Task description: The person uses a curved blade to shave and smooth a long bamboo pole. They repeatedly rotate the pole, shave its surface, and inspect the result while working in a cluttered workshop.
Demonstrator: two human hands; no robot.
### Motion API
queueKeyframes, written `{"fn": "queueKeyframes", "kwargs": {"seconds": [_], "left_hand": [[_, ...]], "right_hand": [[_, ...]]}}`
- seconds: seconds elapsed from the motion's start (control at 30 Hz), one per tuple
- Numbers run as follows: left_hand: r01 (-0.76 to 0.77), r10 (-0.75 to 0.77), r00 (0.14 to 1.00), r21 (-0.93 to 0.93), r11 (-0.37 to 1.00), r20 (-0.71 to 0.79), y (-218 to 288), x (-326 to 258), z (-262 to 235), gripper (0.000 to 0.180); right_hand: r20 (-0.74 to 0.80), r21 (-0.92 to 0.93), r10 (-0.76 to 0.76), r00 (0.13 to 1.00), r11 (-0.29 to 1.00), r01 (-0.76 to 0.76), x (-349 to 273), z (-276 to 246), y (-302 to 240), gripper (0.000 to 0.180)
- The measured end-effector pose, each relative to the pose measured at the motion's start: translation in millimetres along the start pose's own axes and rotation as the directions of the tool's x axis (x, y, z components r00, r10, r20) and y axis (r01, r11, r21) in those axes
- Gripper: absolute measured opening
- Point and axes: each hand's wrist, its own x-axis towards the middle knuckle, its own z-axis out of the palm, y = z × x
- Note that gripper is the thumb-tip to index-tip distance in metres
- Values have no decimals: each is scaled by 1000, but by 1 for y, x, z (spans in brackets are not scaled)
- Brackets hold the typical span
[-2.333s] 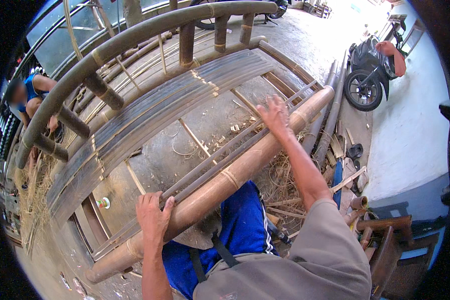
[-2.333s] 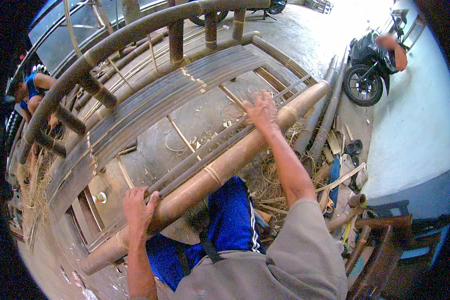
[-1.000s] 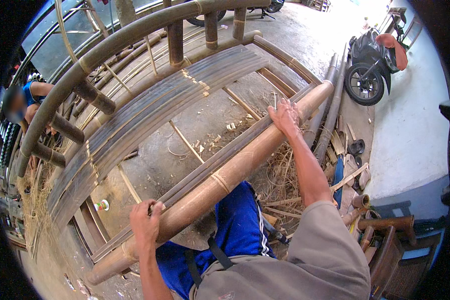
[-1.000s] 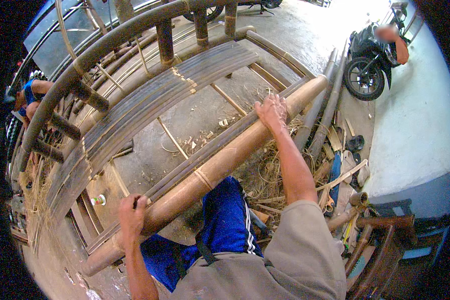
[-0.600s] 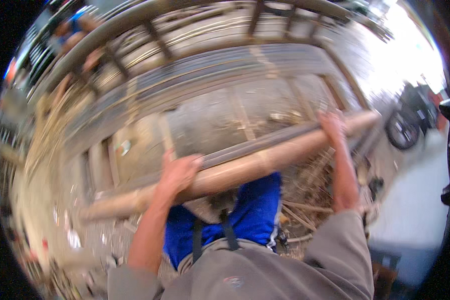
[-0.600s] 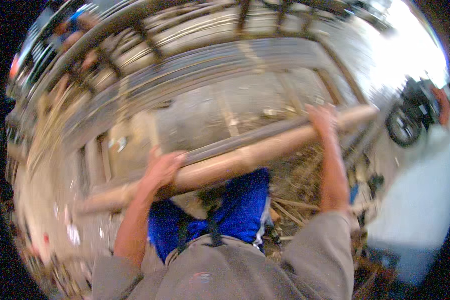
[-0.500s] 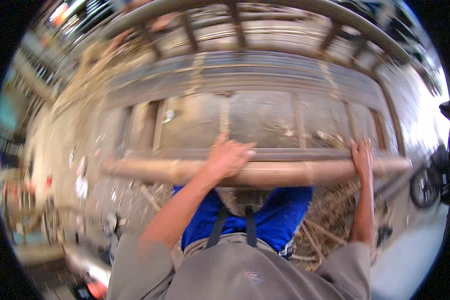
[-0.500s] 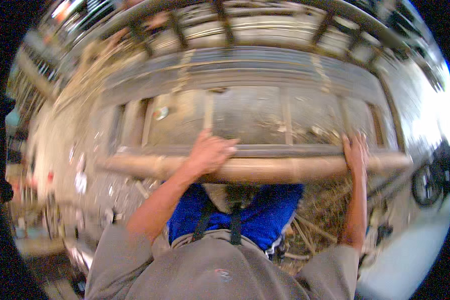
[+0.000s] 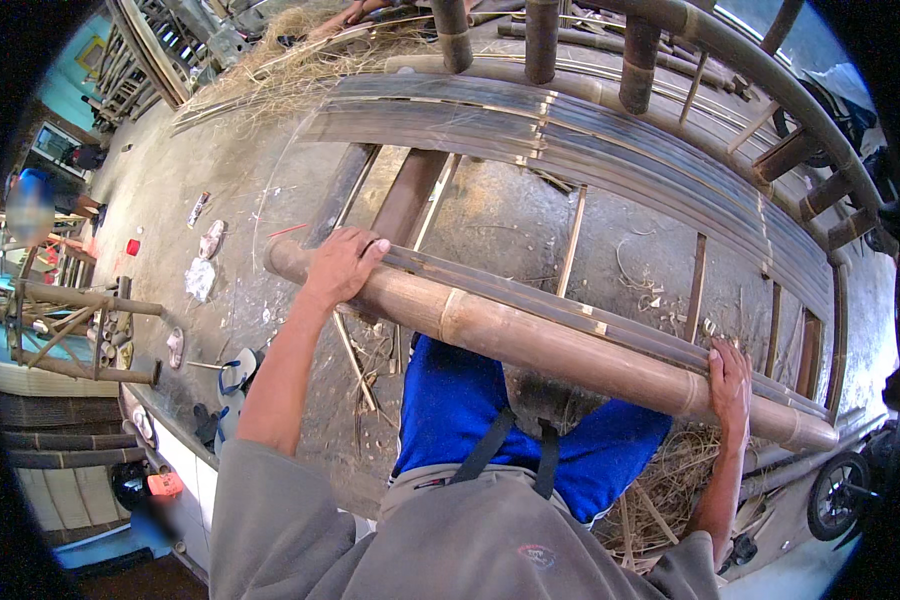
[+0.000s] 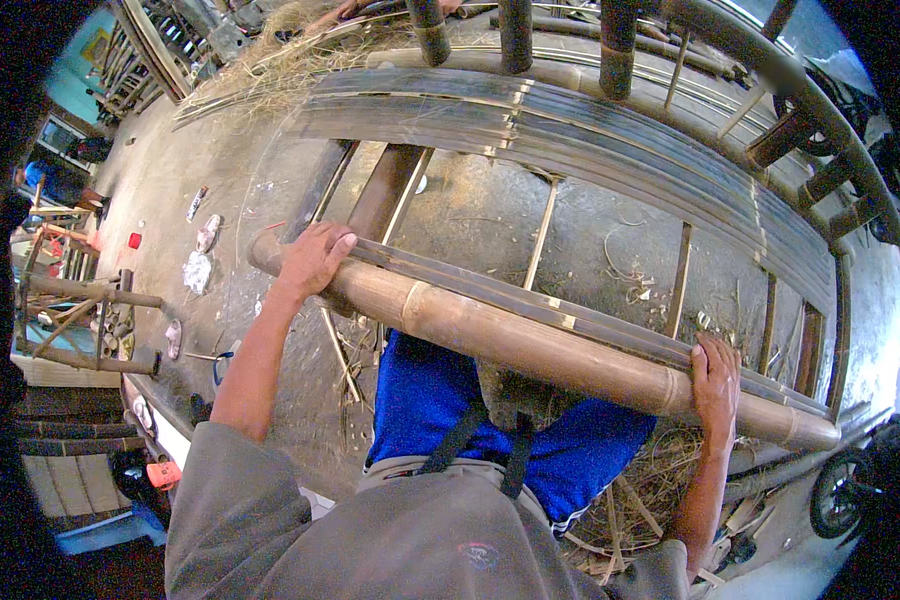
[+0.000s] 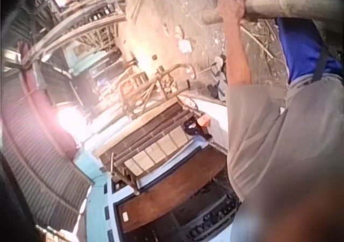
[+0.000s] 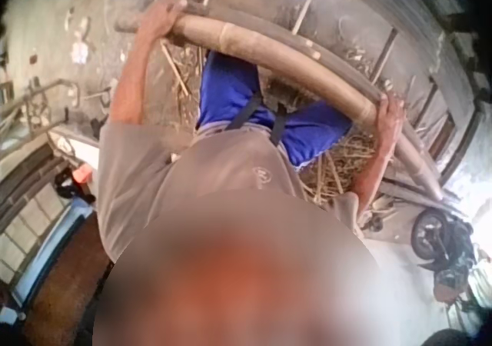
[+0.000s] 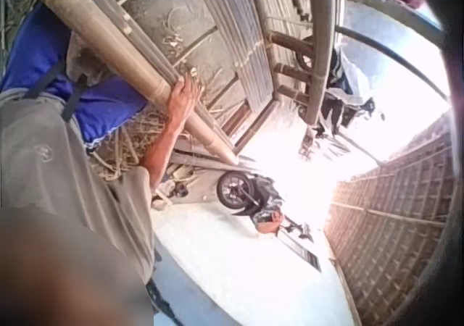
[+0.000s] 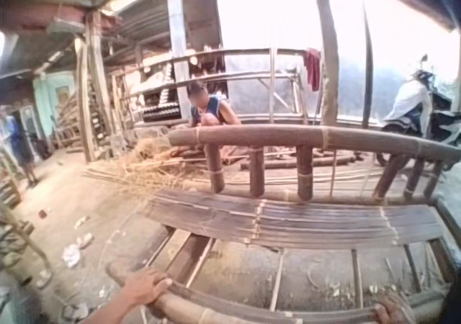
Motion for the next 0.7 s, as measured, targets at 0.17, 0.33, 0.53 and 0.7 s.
{"fn": "queueKeyframes", "kwargs": {"seconds": [0.17, 0.33, 0.53, 0.7], "left_hand": [[33, -32, 999, -7, 999, 25, -4, 6, 3, 59], [64, -62, 997, 28, 998, -52, -5, 7, 6, 54], [-26, 34, 993, 63, 998, -115, 24, -1, 16, 54], [-441, 442, 897, 35, 897, -19, 151, -25, 57, 100]], "right_hand": [[-16, -85, 13, 1000, 996, -14, 1, 5, -2, 42], [33, -102, 3, 999, 995, 0, 1, 12, 11, 44], [35, -194, -67, 997, 978, 72, 2, 20, 25, 43], [59, -250, -75, 995, 964, 87, 2, 16, 21, 42]]}}
